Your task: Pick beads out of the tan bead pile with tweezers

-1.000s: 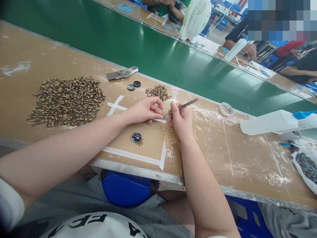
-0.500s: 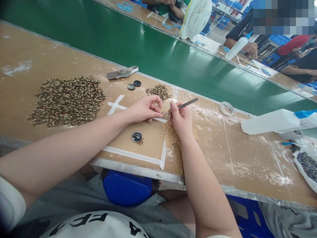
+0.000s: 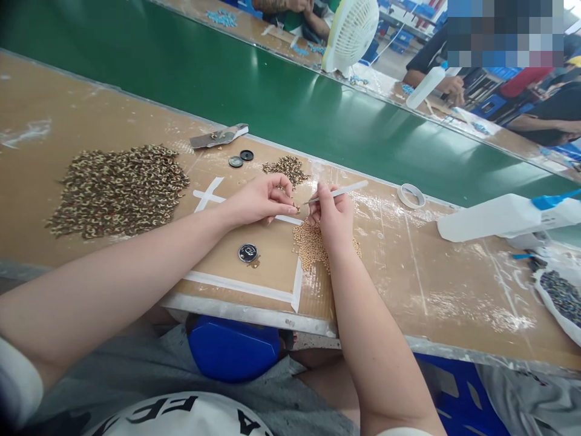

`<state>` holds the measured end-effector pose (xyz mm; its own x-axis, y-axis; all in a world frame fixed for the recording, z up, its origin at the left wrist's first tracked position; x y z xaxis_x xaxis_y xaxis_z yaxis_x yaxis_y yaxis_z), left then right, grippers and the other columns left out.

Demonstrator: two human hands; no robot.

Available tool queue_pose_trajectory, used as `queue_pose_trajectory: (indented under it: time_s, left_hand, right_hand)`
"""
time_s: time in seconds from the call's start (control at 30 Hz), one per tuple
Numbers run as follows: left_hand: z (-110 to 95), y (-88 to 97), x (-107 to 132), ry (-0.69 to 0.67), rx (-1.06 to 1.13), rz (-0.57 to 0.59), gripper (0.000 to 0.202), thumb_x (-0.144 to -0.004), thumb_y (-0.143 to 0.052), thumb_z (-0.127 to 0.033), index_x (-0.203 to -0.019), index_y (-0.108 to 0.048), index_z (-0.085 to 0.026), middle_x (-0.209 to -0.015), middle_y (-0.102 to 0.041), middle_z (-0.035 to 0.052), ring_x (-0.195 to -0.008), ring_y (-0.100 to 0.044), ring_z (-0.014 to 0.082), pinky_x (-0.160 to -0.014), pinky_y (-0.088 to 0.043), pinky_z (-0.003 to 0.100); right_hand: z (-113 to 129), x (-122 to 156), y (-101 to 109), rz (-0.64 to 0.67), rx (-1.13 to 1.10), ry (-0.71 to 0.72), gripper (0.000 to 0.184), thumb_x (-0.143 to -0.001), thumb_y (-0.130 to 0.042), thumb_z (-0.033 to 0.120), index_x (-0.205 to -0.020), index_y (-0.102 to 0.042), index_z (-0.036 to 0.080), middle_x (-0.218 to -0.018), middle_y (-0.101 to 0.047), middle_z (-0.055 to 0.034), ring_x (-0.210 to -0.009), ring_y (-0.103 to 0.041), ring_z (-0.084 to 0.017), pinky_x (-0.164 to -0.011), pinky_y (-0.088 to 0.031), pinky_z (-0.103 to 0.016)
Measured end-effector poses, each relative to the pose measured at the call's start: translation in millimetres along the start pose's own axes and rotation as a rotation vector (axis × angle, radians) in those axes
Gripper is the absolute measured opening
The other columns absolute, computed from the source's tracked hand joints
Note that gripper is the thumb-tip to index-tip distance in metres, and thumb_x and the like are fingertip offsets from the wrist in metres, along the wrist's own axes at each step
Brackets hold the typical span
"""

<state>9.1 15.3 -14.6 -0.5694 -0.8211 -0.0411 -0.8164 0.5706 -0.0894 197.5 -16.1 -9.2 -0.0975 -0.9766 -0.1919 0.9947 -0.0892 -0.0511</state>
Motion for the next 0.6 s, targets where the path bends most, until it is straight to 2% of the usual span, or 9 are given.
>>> queue_pose_trajectory:
  time_s: [0.13,0.33,0.5,0.6]
  left_hand:
    - [-8,0.4,3,-0.033,0.162,0.079,0.04,-0.077,-0.086,-0.028,-0.097,-0.052,-0.019,-0.078,-0.074,0.0007,-0.054,-0.058,0.005,-0.047,-0.038,0.017]
    - [-17,2.8,14,-0.03,0.337,0.263,0.043,-0.075,-0.089,-0.029,-0.094,-0.052,-0.02,-0.082,-0.079,0.0028,-0.052,-0.061,0.0065,-0.041,-0.031,0.016]
    - [-19,2.6,19,-0.016,0.406,0.335,0.041,-0.074,-0.09,-0.026,-0.088,-0.053,-0.02,-0.075,-0.077,0.0008,-0.048,-0.06,0.0072,-0.038,-0.028,0.016]
    - [-20,2.6,20,-0.002,0.417,0.337,0.043,-0.071,-0.092,-0.029,-0.086,-0.052,-0.02,-0.071,-0.075,0.0003,-0.048,-0.06,0.008,-0.037,-0.026,0.017]
  right_hand:
    - [0,-4,2,-0.051,-0.154,-0.029,0.039,-0.094,-0.064,0.055,-0.072,-0.055,0.024,-0.05,-0.046,0.0067,-0.039,-0.035,-0.008,-0.038,-0.033,-0.024]
    - [0,-4,0,-0.007,-0.07,-0.08,0.042,-0.093,-0.059,0.062,-0.075,-0.053,0.025,-0.052,-0.046,0.0069,-0.04,-0.033,-0.008,-0.04,-0.035,-0.025]
    - [0,-2,-1,-0.003,-0.096,-0.093,0.041,-0.093,-0.061,0.06,-0.075,-0.054,0.025,-0.053,-0.046,0.0071,-0.04,-0.034,-0.008,-0.04,-0.036,-0.024]
    - [1,-2,-2,0.017,-0.149,-0.094,0.039,-0.092,-0.064,0.058,-0.074,-0.056,0.024,-0.052,-0.047,0.0072,-0.04,-0.033,-0.008,-0.039,-0.035,-0.023]
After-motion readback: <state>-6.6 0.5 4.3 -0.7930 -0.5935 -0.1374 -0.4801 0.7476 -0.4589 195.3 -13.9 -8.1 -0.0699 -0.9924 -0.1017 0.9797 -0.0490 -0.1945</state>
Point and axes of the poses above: each hand's wrist, its own x-axis away from the middle knuckle, its own y-axis out of the back of the hand, z = x × y, the point moved 1 cm from there along -x, towards the middle knuckle
